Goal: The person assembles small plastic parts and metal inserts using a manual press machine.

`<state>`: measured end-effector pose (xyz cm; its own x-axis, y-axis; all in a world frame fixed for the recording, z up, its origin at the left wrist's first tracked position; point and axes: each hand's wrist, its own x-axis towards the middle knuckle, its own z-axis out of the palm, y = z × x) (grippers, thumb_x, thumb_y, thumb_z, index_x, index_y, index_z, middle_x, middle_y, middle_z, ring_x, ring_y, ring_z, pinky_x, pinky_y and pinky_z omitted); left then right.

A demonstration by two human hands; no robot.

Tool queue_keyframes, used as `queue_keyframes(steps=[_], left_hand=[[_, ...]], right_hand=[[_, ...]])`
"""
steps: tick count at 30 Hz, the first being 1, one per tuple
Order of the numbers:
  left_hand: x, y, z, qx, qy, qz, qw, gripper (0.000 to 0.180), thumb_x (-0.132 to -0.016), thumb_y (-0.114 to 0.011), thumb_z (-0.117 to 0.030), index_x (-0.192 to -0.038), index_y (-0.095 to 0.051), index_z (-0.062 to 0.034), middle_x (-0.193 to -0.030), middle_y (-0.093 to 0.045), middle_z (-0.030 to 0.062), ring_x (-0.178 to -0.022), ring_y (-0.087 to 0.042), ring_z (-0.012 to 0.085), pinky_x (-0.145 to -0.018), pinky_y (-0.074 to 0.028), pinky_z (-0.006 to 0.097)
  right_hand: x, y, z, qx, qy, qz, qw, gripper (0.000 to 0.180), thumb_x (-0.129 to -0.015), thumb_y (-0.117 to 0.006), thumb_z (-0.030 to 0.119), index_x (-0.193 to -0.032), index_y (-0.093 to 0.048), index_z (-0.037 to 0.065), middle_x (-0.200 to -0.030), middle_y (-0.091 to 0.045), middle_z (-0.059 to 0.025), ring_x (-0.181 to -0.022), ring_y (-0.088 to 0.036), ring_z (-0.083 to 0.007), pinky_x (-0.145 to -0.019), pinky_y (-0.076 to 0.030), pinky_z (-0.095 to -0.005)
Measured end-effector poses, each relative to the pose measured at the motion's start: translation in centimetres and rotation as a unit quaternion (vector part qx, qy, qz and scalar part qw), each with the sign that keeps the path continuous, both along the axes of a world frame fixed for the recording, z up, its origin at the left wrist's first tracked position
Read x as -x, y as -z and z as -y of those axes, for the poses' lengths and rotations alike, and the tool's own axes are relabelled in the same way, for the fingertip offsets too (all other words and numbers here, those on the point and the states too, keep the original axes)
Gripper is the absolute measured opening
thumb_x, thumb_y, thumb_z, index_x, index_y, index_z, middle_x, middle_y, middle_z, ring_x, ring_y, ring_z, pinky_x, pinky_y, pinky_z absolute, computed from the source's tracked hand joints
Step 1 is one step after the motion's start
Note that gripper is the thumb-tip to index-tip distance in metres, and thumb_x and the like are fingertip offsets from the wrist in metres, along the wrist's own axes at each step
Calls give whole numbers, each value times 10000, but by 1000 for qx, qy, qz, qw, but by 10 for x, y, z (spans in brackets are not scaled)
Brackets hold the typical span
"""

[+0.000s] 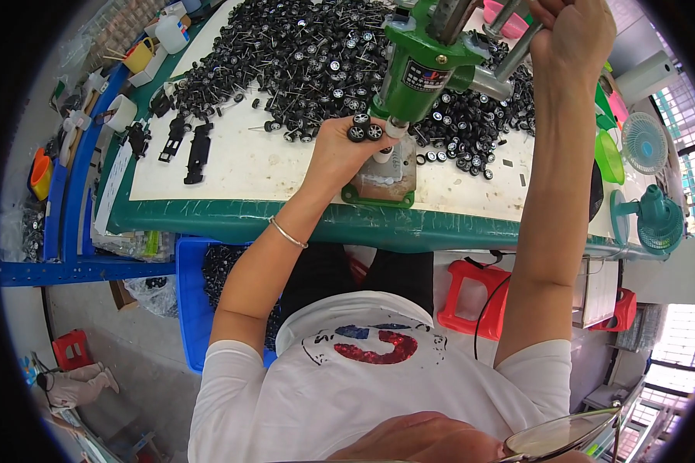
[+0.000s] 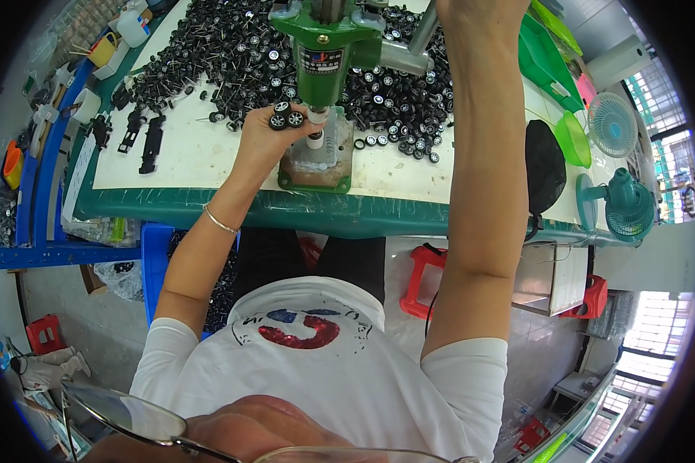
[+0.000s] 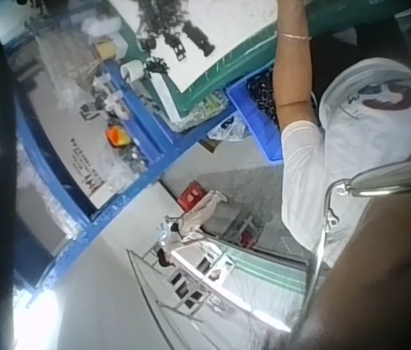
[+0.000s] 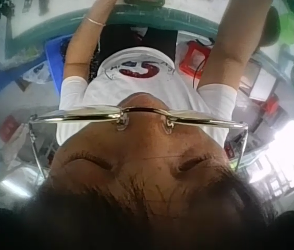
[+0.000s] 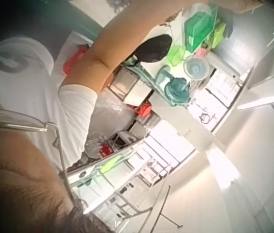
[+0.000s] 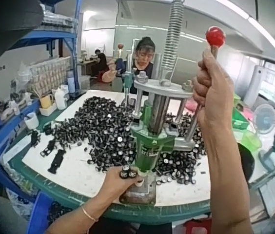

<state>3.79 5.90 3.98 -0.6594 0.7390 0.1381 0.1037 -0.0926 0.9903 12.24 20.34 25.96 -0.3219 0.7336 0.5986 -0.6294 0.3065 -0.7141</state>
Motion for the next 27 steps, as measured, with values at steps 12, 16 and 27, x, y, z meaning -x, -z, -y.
queue_keyframes(steps=[12,16,27], left_hand=[[-5,3,-1,6,-22,8,1000,186,-724,-781,-100,-878,-733,-6,-733,-700,55,-667,-631,70,-630,-511,236],[-6,9,0,-35,-11,85,996,211,-715,-791,-98,-885,-728,8,-770,-706,67,-686,-638,82,-639,-519,247],[-9,15,-3,-73,10,153,986,285,-725,-781,-51,-1001,-718,-19,-834,-702,68,-697,-637,89,-635,-517,229]], right_hand=[[-37,35,19,-197,0,-135,971,303,-918,-464,278,-696,-443,73,-531,-274,21,-421,-190,-79,-401,-166,-256],[-39,38,6,-242,-146,-191,940,258,-938,-510,213,-792,-579,11,-579,-430,-21,-431,-295,-75,-368,-241,-236],[-25,16,24,-138,-21,-93,986,371,-931,-537,234,-623,-378,101,-528,-294,34,-435,-213,-49,-385,-131,-237]])
